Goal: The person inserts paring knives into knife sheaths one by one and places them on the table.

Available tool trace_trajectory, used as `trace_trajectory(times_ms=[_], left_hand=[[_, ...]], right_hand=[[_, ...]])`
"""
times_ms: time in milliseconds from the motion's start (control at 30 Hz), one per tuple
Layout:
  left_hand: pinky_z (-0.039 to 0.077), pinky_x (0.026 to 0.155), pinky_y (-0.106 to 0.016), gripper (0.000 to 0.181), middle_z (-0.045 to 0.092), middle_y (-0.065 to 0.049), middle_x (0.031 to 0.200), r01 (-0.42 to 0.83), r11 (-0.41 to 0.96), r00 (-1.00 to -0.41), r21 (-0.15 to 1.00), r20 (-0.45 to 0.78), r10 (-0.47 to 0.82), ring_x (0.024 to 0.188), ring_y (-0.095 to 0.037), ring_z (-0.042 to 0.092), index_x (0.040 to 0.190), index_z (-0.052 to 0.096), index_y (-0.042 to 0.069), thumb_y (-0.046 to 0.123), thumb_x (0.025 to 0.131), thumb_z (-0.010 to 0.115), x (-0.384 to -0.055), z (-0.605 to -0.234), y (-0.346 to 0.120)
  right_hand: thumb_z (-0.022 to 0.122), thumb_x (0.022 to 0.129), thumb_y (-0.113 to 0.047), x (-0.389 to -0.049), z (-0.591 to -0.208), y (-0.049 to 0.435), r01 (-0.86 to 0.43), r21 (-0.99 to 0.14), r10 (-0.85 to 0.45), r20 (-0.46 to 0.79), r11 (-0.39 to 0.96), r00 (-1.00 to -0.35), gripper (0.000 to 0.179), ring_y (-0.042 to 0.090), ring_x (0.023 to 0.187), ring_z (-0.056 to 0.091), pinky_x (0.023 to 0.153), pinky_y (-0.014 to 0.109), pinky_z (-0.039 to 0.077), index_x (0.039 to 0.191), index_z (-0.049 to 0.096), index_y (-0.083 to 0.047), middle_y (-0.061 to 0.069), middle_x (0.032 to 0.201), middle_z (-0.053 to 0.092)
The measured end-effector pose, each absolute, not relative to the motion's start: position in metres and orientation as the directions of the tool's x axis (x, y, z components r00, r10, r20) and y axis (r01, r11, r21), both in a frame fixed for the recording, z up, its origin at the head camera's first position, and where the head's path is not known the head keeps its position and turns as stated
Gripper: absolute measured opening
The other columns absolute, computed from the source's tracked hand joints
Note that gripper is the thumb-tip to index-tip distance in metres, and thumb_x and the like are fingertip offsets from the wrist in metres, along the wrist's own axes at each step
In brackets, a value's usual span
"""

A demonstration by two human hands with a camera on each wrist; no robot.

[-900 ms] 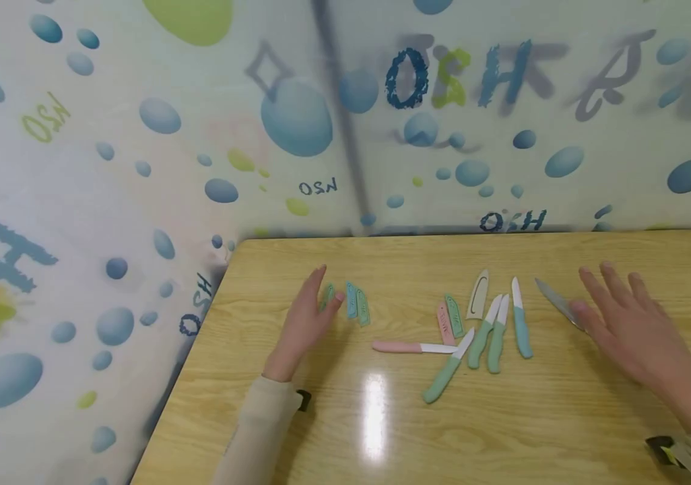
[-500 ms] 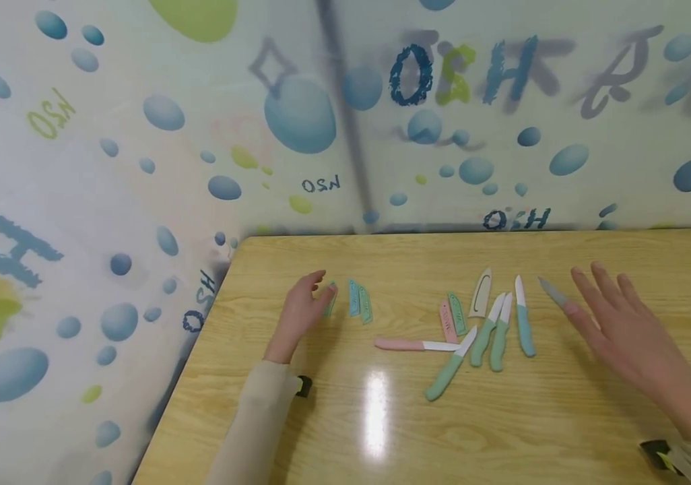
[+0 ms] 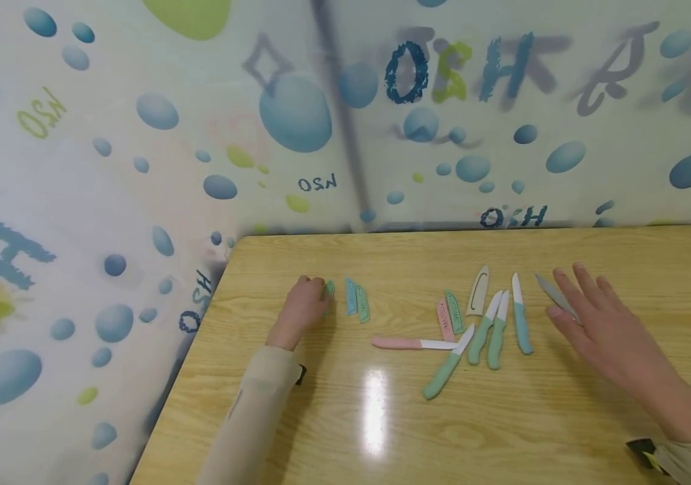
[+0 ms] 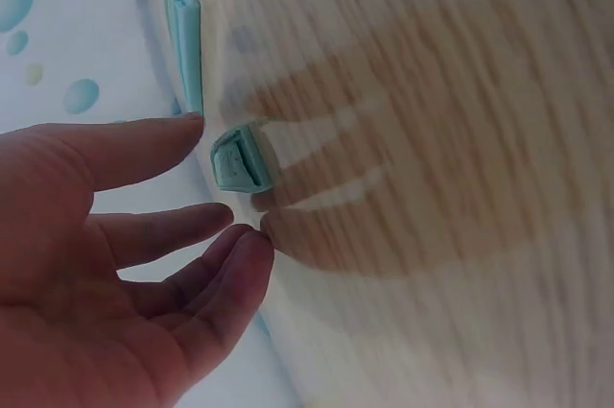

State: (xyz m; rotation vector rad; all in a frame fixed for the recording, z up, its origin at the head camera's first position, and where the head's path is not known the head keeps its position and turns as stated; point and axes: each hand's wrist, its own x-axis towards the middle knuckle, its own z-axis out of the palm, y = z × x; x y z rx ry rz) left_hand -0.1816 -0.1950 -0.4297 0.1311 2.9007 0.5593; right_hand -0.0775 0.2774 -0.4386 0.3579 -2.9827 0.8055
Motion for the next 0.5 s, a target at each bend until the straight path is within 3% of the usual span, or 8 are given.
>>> trace_trajectory(times_ms=[233,333,500], left_hand=[[0.054,0.077,-0.04,0.026,0.058,-0.018,0.106,0.04,0.944,-0.978,0.327,-0.18,0.104,0.086,-0.026,0.053,0.119,0.064,-0.01,0.011,0.103,0.064,-0.1841,-0.4312,-0.194],[0.054,0.075,-0.04,0.021,0.059,-0.019,0.102,0.051,0.95,-0.978,0.309,-0.176,0.109,0.084,-0.027,0.054,0.114,0.063,-0.01,0.008,0.103,0.062,-0.1855,-0.4317,-0.1936],[0.056,0.076,-0.041,0.025,0.06,-0.019,0.103,0.022,0.952,-0.981,0.305,-0.179,0.08,0.086,-0.027,0.056,0.115,0.062,-0.011,0.009,0.1,0.064,-0.1862,-0.4313,-0.1952]], right_hand=[[0.042,0.113,-0.034,-0.0772,-0.4381,0.2747,-0.241,-0.496,-0.228,0.087,0.834,-0.97,0.066,0.047,0.154,-0.008,0.125,0.06,-0.007,0.165,0.013,-0.005,0.026,0.17,-0.003],[0.042,0.113,-0.035,-0.077,-0.4385,0.2738,-0.239,-0.503,-0.231,0.079,0.831,-0.97,0.066,0.049,0.154,-0.008,0.125,0.061,-0.007,0.165,0.013,-0.006,0.024,0.17,-0.004],[0.043,0.113,-0.036,-0.0778,-0.4376,0.271,-0.227,-0.504,-0.225,0.066,0.834,-0.972,0.066,0.058,0.15,-0.001,0.12,0.073,0.003,0.165,0.015,-0.006,0.025,0.17,-0.003]])
